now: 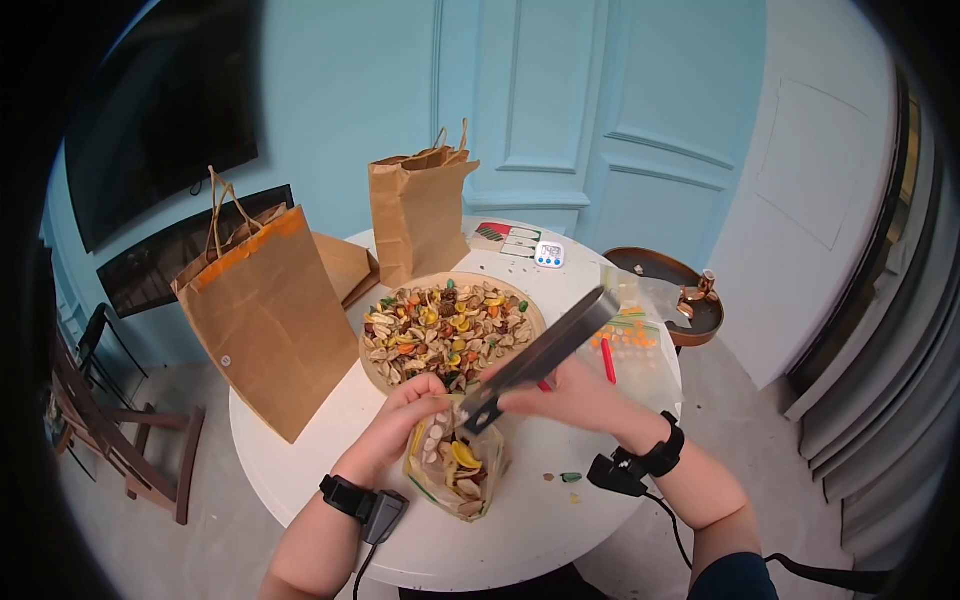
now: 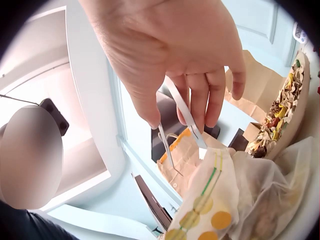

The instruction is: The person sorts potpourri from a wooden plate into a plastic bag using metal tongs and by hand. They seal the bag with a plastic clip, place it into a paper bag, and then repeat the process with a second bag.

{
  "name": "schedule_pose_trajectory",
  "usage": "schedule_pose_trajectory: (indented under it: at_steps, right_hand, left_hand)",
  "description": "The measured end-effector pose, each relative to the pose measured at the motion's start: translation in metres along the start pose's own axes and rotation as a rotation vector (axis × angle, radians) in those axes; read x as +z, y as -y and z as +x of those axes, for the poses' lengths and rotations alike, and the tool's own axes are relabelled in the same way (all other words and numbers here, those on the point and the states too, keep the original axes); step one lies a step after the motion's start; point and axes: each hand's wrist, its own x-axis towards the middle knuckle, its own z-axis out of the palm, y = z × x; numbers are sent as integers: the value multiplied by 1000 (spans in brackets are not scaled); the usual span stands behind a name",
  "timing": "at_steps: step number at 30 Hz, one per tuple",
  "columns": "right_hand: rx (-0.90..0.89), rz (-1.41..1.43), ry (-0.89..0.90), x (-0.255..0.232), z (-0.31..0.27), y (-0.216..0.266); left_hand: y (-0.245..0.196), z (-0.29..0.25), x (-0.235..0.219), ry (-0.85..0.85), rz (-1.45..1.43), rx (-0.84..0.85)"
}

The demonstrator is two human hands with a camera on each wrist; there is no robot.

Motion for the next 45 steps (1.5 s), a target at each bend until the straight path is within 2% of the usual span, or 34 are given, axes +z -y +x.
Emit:
schedule_pose_trajectory:
  at_steps: [2, 4, 6, 8, 10, 11, 14, 22, 24, 26, 27, 30, 32, 33, 35, 38, 40, 42, 43, 44, 45]
  right_hand:
    - [-122, 250, -159, -9, 12, -15]
    - [-64, 248, -229, -15, 26, -28]
    - [-86, -109, -345, -19, 42, -53]
    - [-100, -146, -346, -14, 53, -75]
    - [-43, -128, -300, -8, 60, -86]
    - [-95, -137, -312, -5, 66, -97]
    - [-85, -153, -335, -5, 76, -110]
    - [-24, -207, -399, -8, 78, -108]
    - [-26, -193, -418, -10, 73, -95]
    - [-102, -6, -396, -11, 62, -71]
    - [-98, -6, -397, -11, 56, -58]
    - [-136, 67, -345, -7, 35, -18]
    - [-157, 173, -209, -3, 19, 0]
    - [-157, 172, -211, -1, 12, 8]
    - [-143, 22, 17, 4, 3, 17]
    - [-163, -121, 39, 12, -1, 16]
    - [-137, -117, 36, 6, 7, 8]
    - [-153, 138, -178, -3, 24, -18]
    - [-175, 94, -252, -8, 32, -23]
    - [-176, 92, -252, -12, 40, -34]
    - [-119, 57, -286, -15, 49, -41]
  left_hand:
    - [0, 0, 0, 10, -15, 4]
    - [0, 0, 0, 2, -15, -5]
    - [-1, 0, 2, -3, -10, -5]
    - [-1, 0, 1, -13, -2, -1]
    - [2, 1, -2, 6, -2, 1]
    - [2, 1, -2, 4, -3, -1]
    - [2, 1, -2, 14, -3, 8]
    - [1, 1, -2, 17, -11, 10]
    - [2, 2, -3, 18, -6, 12]
    - [2, 2, -2, 20, -4, 14]
    - [0, 1, 0, 9, 0, 8]
    - [0, 1, 0, 4, 3, -2]
    - [0, 1, 0, 8, 0, -4]
    - [-1, 0, 0, 4, -3, -6]
    - [-1, 0, 1, 2, -5, -7]
    - [-1, 0, 1, -16, 14, -2]
    - [0, 0, -1, 0, 10, -3]
    - [1, 1, -1, -2, 6, 0]
    - [1, 1, 0, -4, 2, 2]
    - [1, 1, 0, -3, 2, 3]
    - [1, 1, 0, -2, -3, 2]
